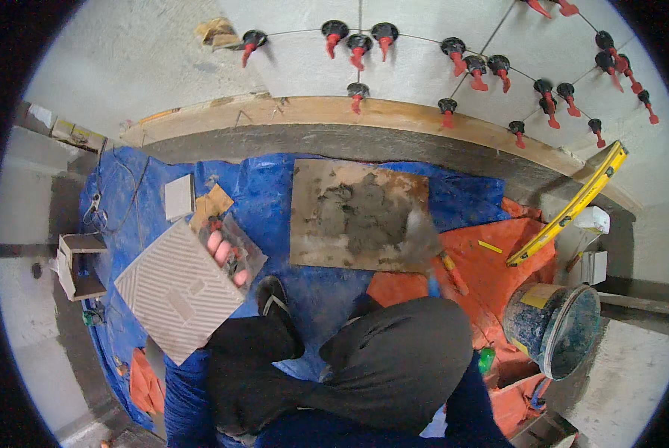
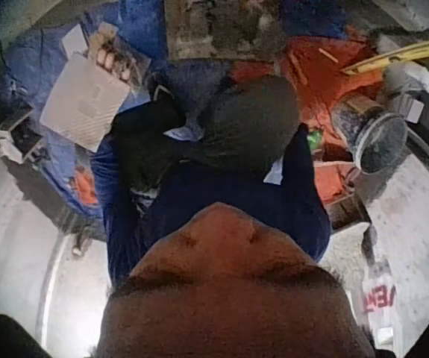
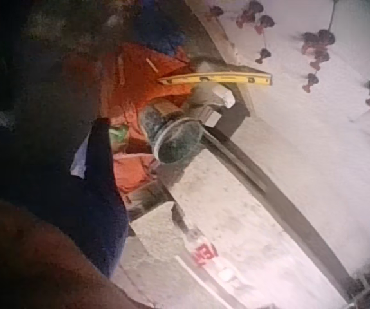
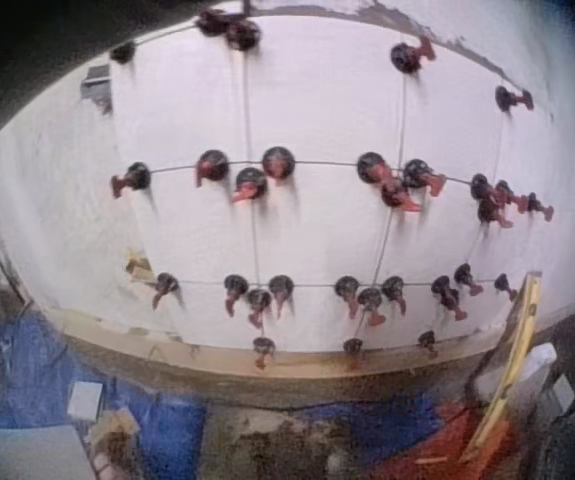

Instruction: The person applies adhesive to a white tile using a notched trowel, then places the tile onto a wall section that already has several tiles installed with leveling clips. The person taps the tile with a rubber mallet and inserts additional leveling clips to secure the tile in place.

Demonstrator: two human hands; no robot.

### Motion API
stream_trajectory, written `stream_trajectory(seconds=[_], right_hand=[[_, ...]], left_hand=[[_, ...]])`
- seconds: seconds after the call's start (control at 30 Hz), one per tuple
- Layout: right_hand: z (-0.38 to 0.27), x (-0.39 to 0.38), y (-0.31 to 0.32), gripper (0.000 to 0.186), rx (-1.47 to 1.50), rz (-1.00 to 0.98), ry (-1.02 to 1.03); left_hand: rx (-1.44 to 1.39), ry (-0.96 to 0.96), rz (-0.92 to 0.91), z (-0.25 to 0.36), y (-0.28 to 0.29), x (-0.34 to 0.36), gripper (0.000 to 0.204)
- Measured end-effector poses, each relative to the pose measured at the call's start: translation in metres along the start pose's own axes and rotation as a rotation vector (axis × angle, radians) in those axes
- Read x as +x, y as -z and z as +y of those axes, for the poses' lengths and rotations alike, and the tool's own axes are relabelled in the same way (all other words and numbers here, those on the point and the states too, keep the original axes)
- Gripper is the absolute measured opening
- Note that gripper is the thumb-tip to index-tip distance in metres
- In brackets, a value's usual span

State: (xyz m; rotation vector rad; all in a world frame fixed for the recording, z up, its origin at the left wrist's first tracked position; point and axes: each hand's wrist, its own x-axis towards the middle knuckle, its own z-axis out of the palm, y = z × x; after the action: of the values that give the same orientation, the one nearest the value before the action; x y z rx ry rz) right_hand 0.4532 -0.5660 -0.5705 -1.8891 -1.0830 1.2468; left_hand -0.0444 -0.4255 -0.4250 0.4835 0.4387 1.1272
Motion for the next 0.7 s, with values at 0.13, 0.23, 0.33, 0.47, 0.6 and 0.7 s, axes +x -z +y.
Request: stream_trajectory(seconds=[0.13,0.23,0.33,0.47,0.6,0.7], right_hand=[[-0.012,0.006,-0.056,0.060,0.052,-0.213,0.036],[-0.021,0.036,-0.077,0.059,-0.012,-0.290,0.109],[-0.025,0.060,-0.085,0.057,-0.064,-0.319,0.164],[-0.011,0.090,-0.085,0.056,-0.101,-0.302,0.197],[0.034,0.104,-0.086,0.054,-0.151,-0.084,0.176],[0.075,0.113,-0.058,0.054,-0.538,0.441,0.107]], left_hand=[[-0.211,0.031,0.149,-0.014,-0.035,0.002,0.074],[-0.315,-0.002,0.319,-0.018,-0.066,0.002,0.077],[-0.355,-0.024,0.347,-0.017,-0.085,0.000,0.079],[-0.115,-0.060,0.205,-0.001,-0.074,-0.005,0.078],[-0.029,-0.050,-0.348,0.031,-0.020,0.003,0.067],[-0.122,0.001,-0.384,0.038,0.020,0.000,0.064]])
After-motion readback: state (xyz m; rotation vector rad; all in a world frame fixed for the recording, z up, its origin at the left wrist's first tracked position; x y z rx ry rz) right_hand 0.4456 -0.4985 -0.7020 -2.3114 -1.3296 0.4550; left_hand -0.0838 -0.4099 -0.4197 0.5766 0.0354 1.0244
